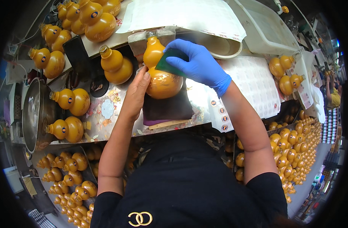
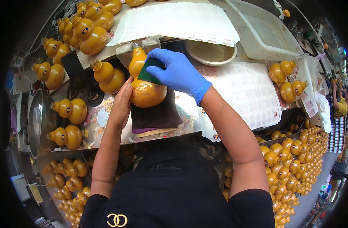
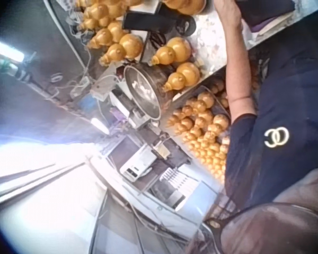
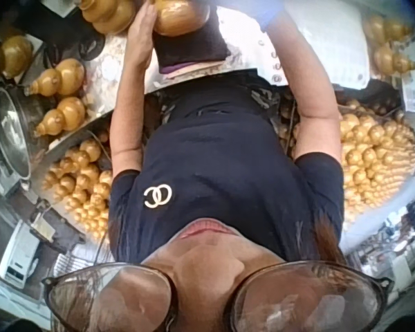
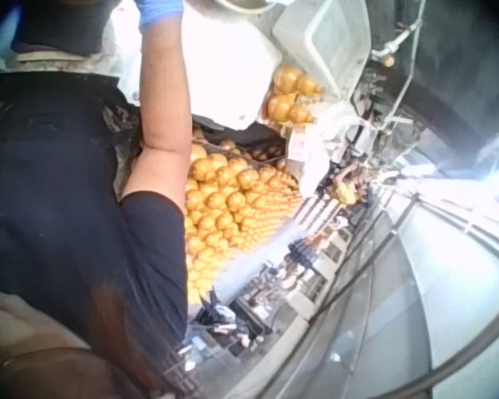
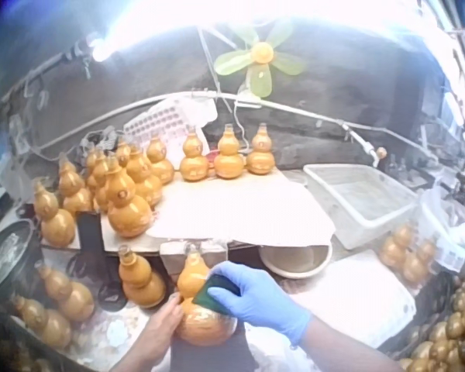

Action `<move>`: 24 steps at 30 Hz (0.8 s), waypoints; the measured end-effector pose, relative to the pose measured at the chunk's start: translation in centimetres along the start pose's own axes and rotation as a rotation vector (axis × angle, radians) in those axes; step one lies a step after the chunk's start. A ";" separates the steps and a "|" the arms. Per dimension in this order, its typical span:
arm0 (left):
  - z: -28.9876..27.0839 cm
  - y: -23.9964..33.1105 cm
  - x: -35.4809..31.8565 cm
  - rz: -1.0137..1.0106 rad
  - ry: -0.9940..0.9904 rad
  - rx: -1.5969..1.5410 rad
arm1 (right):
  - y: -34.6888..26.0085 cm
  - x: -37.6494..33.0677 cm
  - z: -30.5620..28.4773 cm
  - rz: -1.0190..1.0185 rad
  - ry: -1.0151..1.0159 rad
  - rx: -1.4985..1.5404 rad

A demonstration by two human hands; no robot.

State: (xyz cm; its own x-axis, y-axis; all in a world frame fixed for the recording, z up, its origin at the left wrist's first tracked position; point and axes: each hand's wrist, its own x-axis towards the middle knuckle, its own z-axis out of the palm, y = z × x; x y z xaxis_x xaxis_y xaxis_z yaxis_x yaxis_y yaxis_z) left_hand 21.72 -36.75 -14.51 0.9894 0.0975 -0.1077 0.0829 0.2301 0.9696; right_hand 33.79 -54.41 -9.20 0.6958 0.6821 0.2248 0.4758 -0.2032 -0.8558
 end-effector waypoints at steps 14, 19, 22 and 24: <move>0.1 -1.0 0.0 0.026 0.028 0.069 | 2.1 -3.9 3.0 -0.009 0.290 0.354; 0.5 -1.0 -0.2 0.023 0.078 0.109 | 2.9 -4.1 3.4 0.032 0.412 0.278; 0.5 -1.2 0.0 0.030 0.082 0.066 | 3.8 -3.8 3.5 0.019 0.451 0.242; 0.3 -1.4 0.1 0.033 0.079 0.048 | 3.6 -3.8 3.3 -0.013 0.468 0.190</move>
State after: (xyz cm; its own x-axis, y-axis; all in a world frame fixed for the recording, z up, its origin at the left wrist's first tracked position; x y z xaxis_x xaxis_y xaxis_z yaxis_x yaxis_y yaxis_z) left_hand 21.76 -37.37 -15.77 0.9793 0.1810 -0.0908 0.0581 0.1786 0.9822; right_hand 31.10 -55.38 -14.70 0.8779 0.2871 0.3833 0.4096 -0.0356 -0.9116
